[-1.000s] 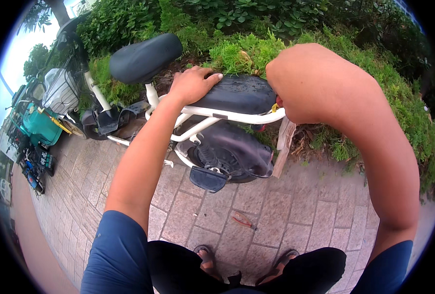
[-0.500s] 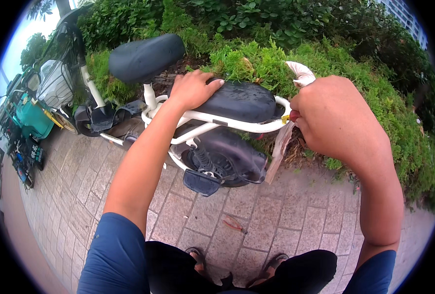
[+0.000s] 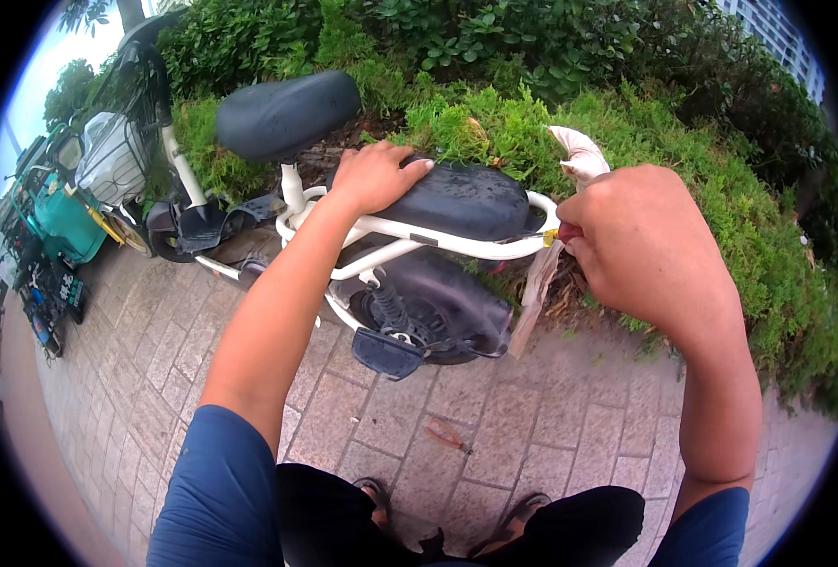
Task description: The person unscrews and removes the rear seat assembly of an electric scooter using a screwdriver, revealing the internal wiring and battery compartment.
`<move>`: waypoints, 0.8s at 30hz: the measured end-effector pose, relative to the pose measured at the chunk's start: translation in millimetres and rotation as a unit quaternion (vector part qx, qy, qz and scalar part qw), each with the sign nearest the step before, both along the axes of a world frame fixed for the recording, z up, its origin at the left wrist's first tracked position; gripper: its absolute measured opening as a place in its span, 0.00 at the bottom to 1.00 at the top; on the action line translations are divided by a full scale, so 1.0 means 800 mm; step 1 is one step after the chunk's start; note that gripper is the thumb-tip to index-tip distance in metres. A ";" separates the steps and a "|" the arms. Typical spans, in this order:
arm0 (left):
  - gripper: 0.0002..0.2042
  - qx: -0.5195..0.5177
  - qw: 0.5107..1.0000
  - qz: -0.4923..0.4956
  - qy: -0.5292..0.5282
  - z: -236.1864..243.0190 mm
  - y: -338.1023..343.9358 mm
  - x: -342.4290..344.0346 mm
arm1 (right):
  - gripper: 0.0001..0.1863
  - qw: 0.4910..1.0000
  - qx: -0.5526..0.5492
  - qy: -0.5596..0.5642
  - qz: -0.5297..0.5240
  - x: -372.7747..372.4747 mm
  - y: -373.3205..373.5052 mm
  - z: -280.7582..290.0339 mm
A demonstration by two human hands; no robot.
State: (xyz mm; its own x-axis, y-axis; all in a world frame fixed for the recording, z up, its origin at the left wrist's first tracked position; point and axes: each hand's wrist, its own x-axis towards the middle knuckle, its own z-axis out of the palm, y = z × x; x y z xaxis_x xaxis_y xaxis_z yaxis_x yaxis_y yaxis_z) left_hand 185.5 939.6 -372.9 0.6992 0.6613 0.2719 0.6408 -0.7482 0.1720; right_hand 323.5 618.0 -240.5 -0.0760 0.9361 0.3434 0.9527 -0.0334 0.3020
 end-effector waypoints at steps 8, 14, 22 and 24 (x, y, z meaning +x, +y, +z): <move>0.34 -0.002 1.000 0.001 -0.007 0.002 -0.002 -0.006 | 0.07 0.993 -0.065 0.103 -0.009 0.016 0.002 0.020; 0.34 -0.005 1.000 -0.002 -0.006 0.000 0.000 0.001 | 0.13 0.963 -0.138 0.228 -0.046 0.045 0.007 0.052; 0.33 0.013 1.000 0.011 -0.004 -0.003 -0.005 -0.001 | 0.12 0.974 -0.098 0.203 -0.029 0.041 -0.018 0.019; 0.33 0.010 1.000 0.007 -0.001 -0.001 -0.005 -0.001 | 0.12 0.981 -0.115 0.155 -0.018 0.036 -0.004 0.030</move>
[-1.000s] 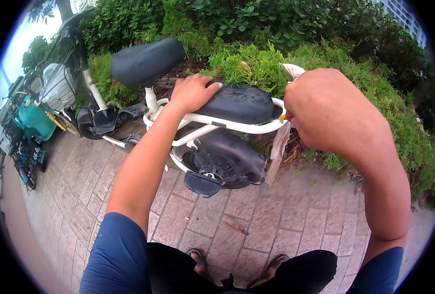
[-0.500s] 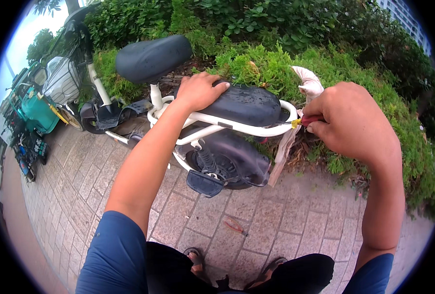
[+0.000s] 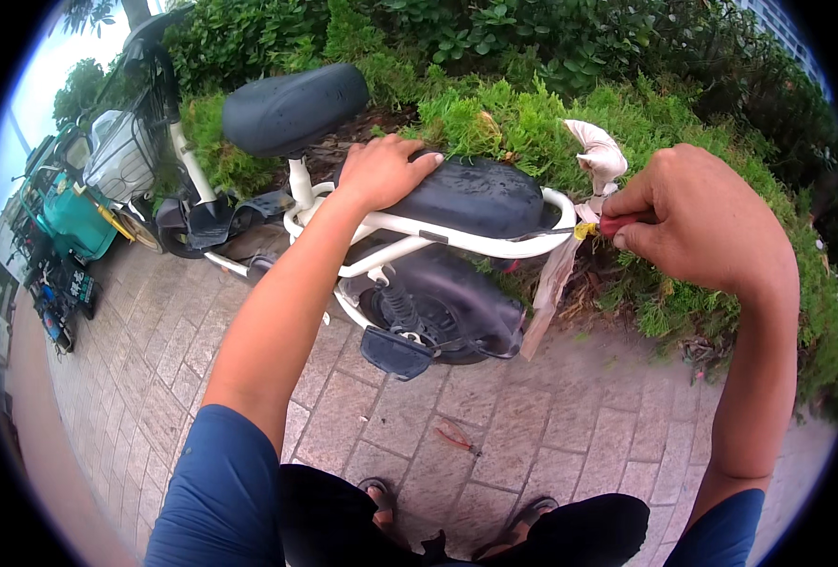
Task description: The person unscrews and removes the rear seat assembly of an electric scooter using a screwdriver, revealing the internal wiring and battery compartment.
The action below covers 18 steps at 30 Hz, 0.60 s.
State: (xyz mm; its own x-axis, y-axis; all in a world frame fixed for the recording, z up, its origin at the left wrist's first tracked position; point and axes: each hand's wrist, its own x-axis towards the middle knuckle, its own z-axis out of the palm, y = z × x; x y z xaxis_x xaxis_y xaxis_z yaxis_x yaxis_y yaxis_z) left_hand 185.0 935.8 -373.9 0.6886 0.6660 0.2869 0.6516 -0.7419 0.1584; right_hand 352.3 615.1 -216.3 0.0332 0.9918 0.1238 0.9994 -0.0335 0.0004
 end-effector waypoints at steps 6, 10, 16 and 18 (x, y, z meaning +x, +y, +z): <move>0.31 0.026 1.000 -0.004 -0.008 -0.006 0.005 -0.004 | 0.10 0.998 0.039 -0.038 -0.003 -0.012 -0.007 -0.023; 0.31 0.031 0.999 -0.009 -0.015 -0.009 0.005 -0.002 | 0.09 0.996 0.073 0.038 -0.013 0.004 -0.019 -0.035; 0.37 -0.003 1.000 -0.011 -0.015 -0.007 0.006 0.001 | 0.14 0.914 0.189 0.341 -0.110 0.021 -0.062 -0.118; 0.40 -0.008 1.000 -0.010 -0.006 -0.006 0.005 0.005 | 0.15 0.901 0.201 0.368 -0.110 0.026 -0.068 -0.139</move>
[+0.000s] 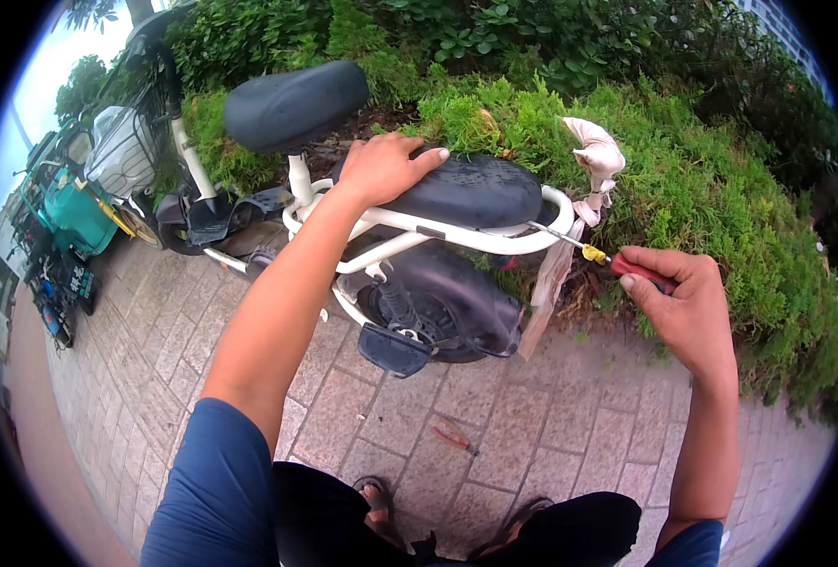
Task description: The person unscrews and removes the rear seat assembly of an electric scooter using a screwdriver, revealing the internal wiring and battery compartment.
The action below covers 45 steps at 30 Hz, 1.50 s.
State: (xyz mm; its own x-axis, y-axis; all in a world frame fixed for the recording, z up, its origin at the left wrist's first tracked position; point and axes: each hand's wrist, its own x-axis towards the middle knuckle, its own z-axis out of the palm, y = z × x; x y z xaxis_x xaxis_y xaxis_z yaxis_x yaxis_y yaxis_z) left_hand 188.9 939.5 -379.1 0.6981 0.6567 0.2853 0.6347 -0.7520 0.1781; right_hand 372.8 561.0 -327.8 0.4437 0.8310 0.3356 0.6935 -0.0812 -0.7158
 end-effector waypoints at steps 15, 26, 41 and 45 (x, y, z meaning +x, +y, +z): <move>0.36 -0.145 0.987 -0.049 -0.046 0.023 0.020 -0.006 | 0.13 0.983 -0.096 -0.126 0.088 0.022 0.020 0.049; 0.35 -0.254 0.958 0.044 -0.123 0.007 0.051 -0.023 | 0.05 0.881 0.055 -0.436 0.176 0.059 0.044 0.001; 0.30 -0.257 0.956 0.039 -0.139 0.000 0.060 -0.022 | 0.19 0.902 -0.064 0.409 0.120 -0.003 0.017 -0.074; 0.29 -0.274 0.950 0.051 -0.138 0.002 0.058 -0.026 | 0.25 0.931 -0.084 0.330 0.128 0.004 0.016 -0.079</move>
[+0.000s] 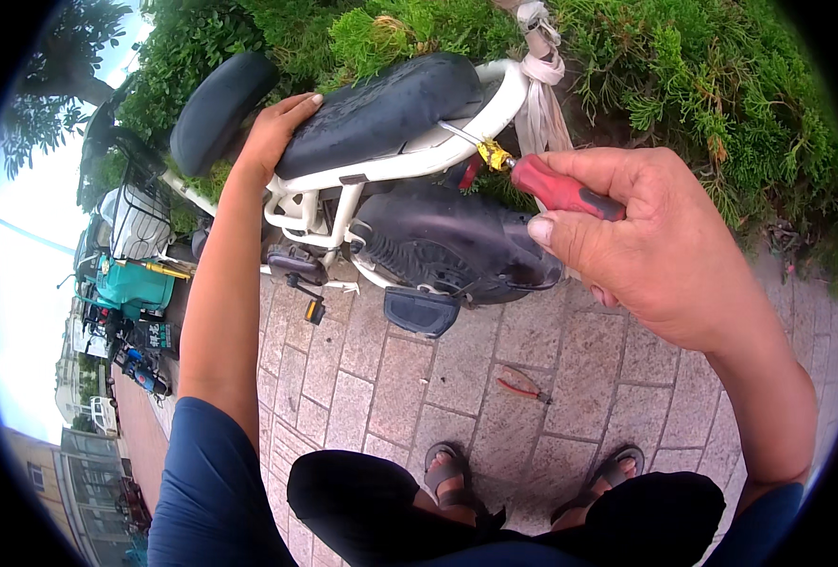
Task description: The person unscrews and removes the rear seat assembly of an electric scooter using a screwdriver, revealing the internal wiring and battery compartment.
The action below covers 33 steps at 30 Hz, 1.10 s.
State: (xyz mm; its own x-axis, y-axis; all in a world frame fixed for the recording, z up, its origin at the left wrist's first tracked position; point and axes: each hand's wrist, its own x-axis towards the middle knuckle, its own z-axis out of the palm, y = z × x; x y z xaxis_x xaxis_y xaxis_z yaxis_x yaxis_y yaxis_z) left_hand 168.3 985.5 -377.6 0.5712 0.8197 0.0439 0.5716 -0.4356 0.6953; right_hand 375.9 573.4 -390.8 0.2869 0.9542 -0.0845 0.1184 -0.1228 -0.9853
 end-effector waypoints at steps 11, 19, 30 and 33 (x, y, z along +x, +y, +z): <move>0.24 -0.026 0.999 0.005 -0.026 -0.002 0.021 -0.007 | 0.19 0.997 0.065 -0.041 -0.004 0.004 -0.001 -0.017; 0.24 -0.089 0.992 0.037 -0.084 -0.005 0.025 -0.013 | 0.19 0.996 0.088 -0.020 -0.005 0.003 -0.002 -0.022; 0.20 -0.158 0.969 0.063 -0.180 -0.008 0.026 -0.024 | 0.22 0.990 0.123 0.067 -0.036 -0.012 0.000 -0.035; 0.16 -0.192 0.952 0.062 -0.229 -0.014 0.032 -0.027 | 0.18 0.986 0.139 0.073 -0.061 -0.017 0.003 -0.037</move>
